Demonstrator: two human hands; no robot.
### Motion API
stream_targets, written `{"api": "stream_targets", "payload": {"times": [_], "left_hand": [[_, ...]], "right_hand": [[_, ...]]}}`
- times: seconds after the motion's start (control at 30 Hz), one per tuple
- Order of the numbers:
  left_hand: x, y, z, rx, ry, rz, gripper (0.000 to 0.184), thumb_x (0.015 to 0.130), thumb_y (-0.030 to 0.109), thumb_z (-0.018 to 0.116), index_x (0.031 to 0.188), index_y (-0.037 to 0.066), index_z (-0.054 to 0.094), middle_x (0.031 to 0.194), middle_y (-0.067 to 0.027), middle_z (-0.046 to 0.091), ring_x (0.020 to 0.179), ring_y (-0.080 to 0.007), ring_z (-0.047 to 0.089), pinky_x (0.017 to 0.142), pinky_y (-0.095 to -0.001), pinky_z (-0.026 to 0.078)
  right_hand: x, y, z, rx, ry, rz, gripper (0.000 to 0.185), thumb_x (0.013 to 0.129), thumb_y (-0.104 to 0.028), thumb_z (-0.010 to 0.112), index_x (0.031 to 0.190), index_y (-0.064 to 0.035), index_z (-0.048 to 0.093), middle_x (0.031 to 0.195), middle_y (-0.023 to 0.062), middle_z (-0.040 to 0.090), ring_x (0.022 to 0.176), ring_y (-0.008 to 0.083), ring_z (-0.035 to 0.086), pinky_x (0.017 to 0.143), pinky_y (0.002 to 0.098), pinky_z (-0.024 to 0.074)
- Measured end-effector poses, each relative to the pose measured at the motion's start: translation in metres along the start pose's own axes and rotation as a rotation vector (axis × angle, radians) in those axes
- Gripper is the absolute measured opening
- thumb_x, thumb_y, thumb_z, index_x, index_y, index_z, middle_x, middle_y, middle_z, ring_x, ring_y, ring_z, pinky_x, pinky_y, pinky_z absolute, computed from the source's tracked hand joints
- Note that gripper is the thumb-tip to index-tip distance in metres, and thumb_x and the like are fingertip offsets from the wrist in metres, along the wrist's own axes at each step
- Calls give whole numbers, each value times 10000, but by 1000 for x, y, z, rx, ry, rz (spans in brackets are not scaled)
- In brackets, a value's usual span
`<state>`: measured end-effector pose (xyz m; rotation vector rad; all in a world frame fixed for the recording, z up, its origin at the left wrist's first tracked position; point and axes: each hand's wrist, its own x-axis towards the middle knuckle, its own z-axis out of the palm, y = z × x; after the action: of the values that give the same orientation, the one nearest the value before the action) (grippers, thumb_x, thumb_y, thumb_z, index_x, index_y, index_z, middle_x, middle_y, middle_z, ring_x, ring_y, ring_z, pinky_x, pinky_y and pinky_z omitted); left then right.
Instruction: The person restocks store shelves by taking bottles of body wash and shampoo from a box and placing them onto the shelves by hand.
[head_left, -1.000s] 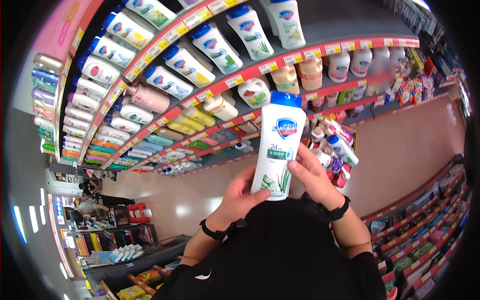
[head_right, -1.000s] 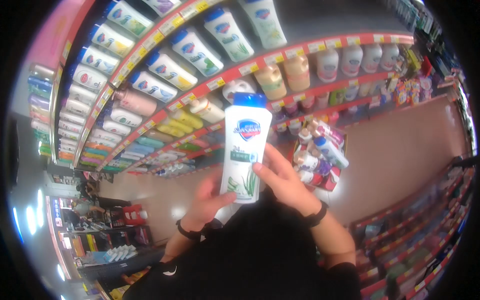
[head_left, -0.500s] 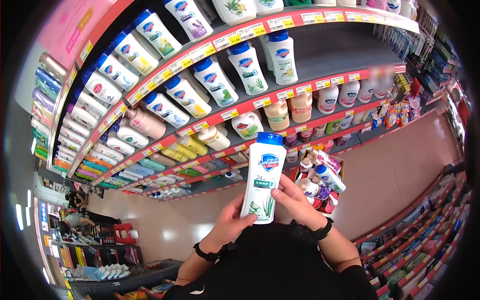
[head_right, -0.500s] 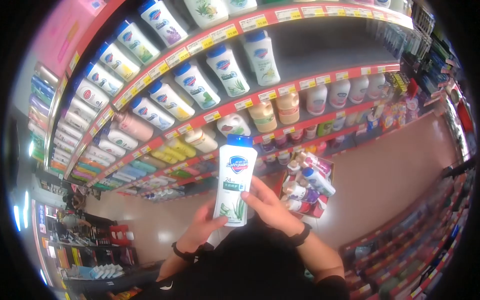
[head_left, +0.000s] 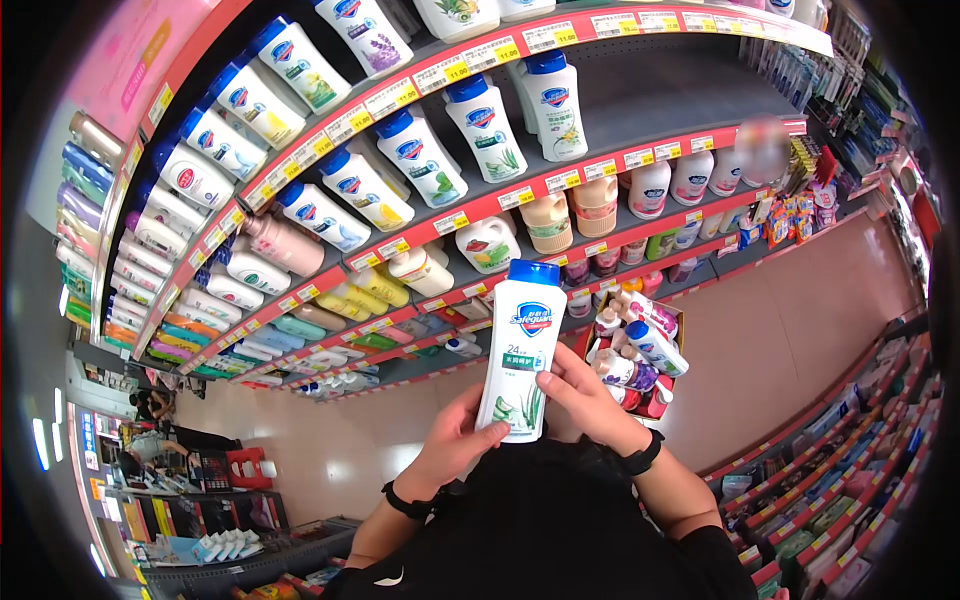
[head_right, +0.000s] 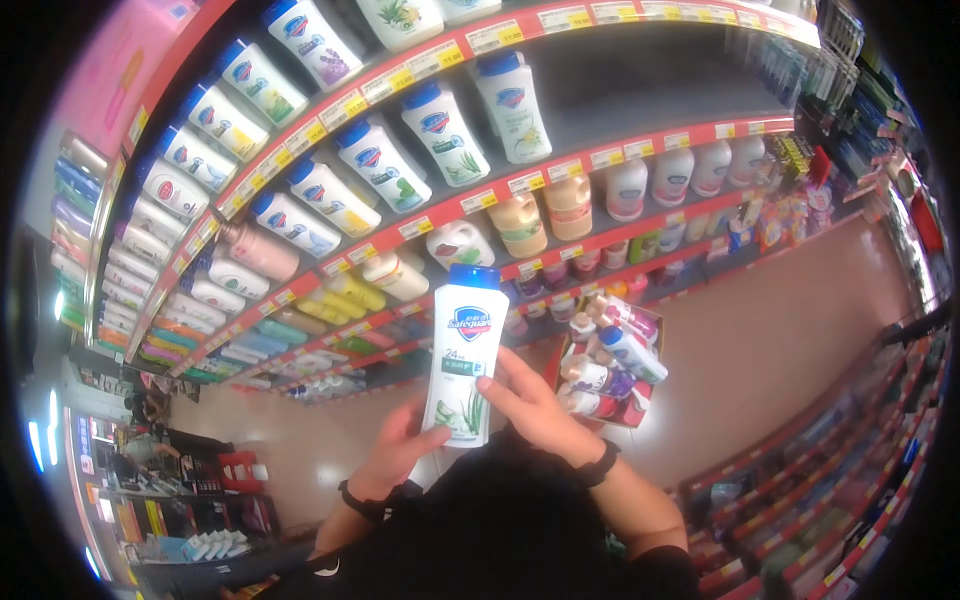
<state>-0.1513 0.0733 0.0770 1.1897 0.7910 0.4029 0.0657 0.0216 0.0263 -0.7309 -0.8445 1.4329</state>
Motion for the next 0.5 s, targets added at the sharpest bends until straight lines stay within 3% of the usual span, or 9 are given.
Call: {"api": "stream_targets", "payload": {"times": [0.5], "left_hand": [[-2,-2,-3,-61,-19,-25,563,998,125,688,1494,4,450,1286,-43,622,1052,-103,601,802,-268,500]], "right_hand": [[-2,-4,3,-5,-5,69,553,1086,-230,532,1567,-33,343,1447,70,542,1352,158,498,1140,350,394]]}}
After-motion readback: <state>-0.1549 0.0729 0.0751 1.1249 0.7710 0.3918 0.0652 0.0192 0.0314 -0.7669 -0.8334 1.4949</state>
